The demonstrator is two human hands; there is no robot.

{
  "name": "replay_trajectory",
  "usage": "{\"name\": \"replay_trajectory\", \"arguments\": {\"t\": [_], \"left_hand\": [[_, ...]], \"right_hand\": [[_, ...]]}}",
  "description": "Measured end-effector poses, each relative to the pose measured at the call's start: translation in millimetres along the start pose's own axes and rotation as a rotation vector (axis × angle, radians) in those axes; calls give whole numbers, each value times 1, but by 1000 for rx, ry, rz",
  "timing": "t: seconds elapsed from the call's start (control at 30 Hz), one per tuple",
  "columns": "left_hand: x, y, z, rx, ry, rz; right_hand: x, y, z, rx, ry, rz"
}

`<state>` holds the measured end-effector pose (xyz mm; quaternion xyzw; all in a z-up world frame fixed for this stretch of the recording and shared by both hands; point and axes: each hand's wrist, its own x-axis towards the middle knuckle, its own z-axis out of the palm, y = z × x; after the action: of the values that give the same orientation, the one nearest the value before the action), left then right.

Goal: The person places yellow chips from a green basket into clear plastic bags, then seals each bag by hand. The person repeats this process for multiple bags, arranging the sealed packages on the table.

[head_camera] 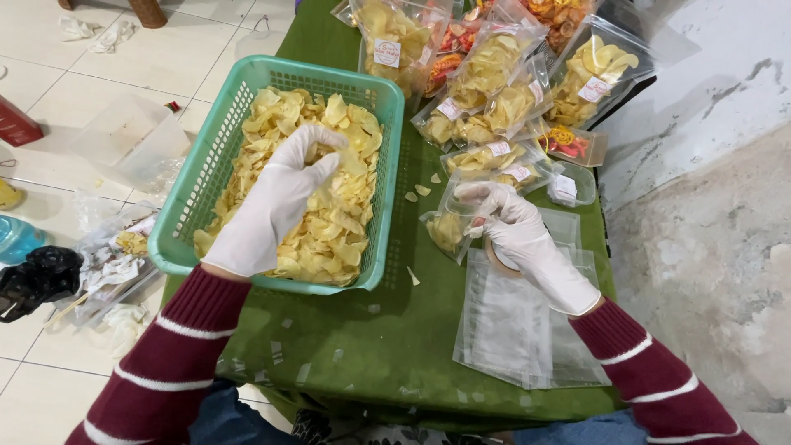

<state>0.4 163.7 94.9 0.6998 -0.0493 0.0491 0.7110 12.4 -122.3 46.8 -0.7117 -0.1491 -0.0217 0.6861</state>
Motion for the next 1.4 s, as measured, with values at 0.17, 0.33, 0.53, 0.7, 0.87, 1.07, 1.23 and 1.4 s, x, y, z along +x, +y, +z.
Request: {"name": "replay_trajectory", "arguments": {"t": [0.17, 0.33, 0.53, 0.7, 0.87, 1.07, 1.23, 1.4], "left_hand": [[18, 43, 43, -243, -159, 54], [38, 33, 105, -454, -258, 239], [51, -4, 151, -357, -196, 442], [49, -5, 151, -209, -232, 314], [33, 15, 150, -252, -256, 203], [32, 10, 150, -168, -280, 308], [30, 6, 146, -105, -291, 395], [59, -25, 146, 174, -238, 603]], "right_hand": [[4, 20, -13, 79, -69, -39], [8, 33, -26, 15, -171, -125], [11, 45, -22, 83, 127, 11], [11, 40, -20, -19, 105, -4], [9, 33, -17, -73, 98, -26], [10, 43, -23, -87, 89, 12], [14, 54, -32, -77, 79, 20], [12, 47, -25, -46, 70, -9]]}}
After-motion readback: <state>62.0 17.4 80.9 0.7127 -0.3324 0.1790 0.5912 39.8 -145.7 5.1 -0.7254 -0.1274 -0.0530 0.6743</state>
